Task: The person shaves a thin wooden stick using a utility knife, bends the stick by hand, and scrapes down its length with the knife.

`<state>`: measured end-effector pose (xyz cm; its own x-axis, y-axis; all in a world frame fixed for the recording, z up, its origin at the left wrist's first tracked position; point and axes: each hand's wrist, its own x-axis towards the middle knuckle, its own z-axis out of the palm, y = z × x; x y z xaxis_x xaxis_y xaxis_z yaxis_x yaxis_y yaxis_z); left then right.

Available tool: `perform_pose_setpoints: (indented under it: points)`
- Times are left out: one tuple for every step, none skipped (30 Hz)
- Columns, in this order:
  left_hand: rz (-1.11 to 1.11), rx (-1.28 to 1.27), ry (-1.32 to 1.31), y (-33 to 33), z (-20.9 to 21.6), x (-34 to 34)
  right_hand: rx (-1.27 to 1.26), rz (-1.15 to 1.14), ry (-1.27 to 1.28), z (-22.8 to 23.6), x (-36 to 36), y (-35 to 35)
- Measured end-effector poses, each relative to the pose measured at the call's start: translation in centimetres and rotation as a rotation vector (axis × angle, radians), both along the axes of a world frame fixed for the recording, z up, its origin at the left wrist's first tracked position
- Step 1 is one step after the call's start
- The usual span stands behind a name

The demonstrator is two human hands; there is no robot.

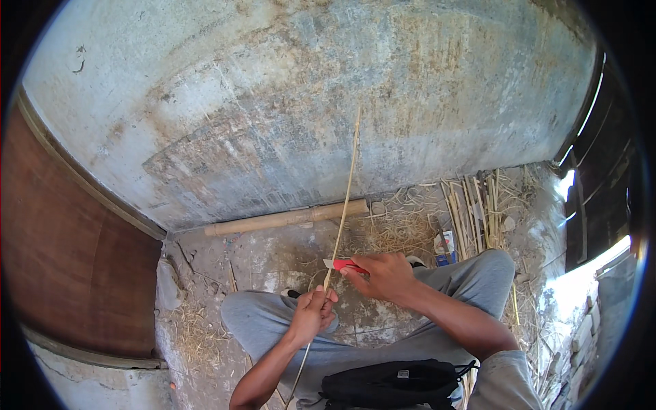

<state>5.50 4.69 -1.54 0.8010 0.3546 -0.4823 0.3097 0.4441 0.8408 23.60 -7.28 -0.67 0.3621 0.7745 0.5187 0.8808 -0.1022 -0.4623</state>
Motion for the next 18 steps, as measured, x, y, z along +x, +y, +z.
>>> perform_pose_setpoints:
  points:
    - [-0.001, 0.0, 0.0, -0.1, 0.2, 0.0, 0.0, 0.0, -0.001, 0.0, 0.1, 0.0]
    - [-0.003, 0.001, -0.001, -0.2, 0.3, 0.1, -0.001, 0.0, -0.001, 0.1, 0.3, 0.0]
    - [-0.006, 0.003, -0.001, -0.2, 0.4, 0.1, 0.0, -0.001, -0.001, 0.0, 0.5, 0.0]
    - [-0.007, 0.003, 0.0, -0.2, 0.4, 0.1, -0.007, 0.0, 0.01, -0.1, 0.7, 0.0]
    - [-0.013, 0.006, -0.007, -0.2, 0.4, 0.1, -0.014, 0.001, 0.021, -0.2, 0.9, 0.0]
    - [-0.017, 0.009, -0.014, -0.1, 0.3, 0.0, -0.012, 0.0, 0.022, -0.2, 0.9, 0.0]
    - [-0.018, 0.01, -0.013, -0.2, 0.2, -0.1, -0.014, -0.006, 0.006, -0.1, 0.8, 0.0]
    - [-0.015, 0.034, -0.009, -0.2, 0.0, -0.1, -0.016, -0.012, -0.009, 0.0, 0.8, 0.0]
    - [-0.013, 0.059, -0.006, -0.2, -0.1, -0.2, -0.015, -0.014, -0.009, 0.2, 0.7, -0.1]
    - [-0.016, 0.06, -0.006, -0.1, -0.4, -0.3, -0.035, -0.019, -0.023, 0.4, 0.6, -0.2]
    - [-0.011, 0.086, -0.011, -0.1, -0.8, -0.6, -0.056, -0.024, -0.036, 0.5, 0.5, -0.2]
    - [-0.009, 0.111, -0.017, -0.1, -0.7, -0.6, -0.055, -0.028, -0.036, 0.4, 0.5, -0.2]
    - [-0.013, 0.111, -0.017, -0.1, -0.6, -0.6, -0.034, -0.03, -0.044, 0.1, 0.5, -0.2]
    - [-0.011, 0.074, -0.003, -0.1, -0.3, -0.5, -0.012, -0.031, -0.051, -0.1, 0.5, -0.2]
    - [-0.006, 0.038, 0.012, -0.1, -0.1, -0.5, -0.012, -0.033, -0.049, -0.2, 0.5, -0.1]
    - [-0.008, 0.038, 0.014, 0.0, -0.1, -0.5, -0.02, -0.034, -0.054, -0.3, 0.5, -0.1]
    - [-0.004, 0.036, 0.015, 0.0, -0.1, -0.4, -0.028, -0.034, -0.058, -0.4, 0.5, -0.1]
    - [0.0, 0.035, 0.015, 0.0, -0.2, -0.4, -0.028, -0.036, -0.058, -0.4, 0.5, 0.0]
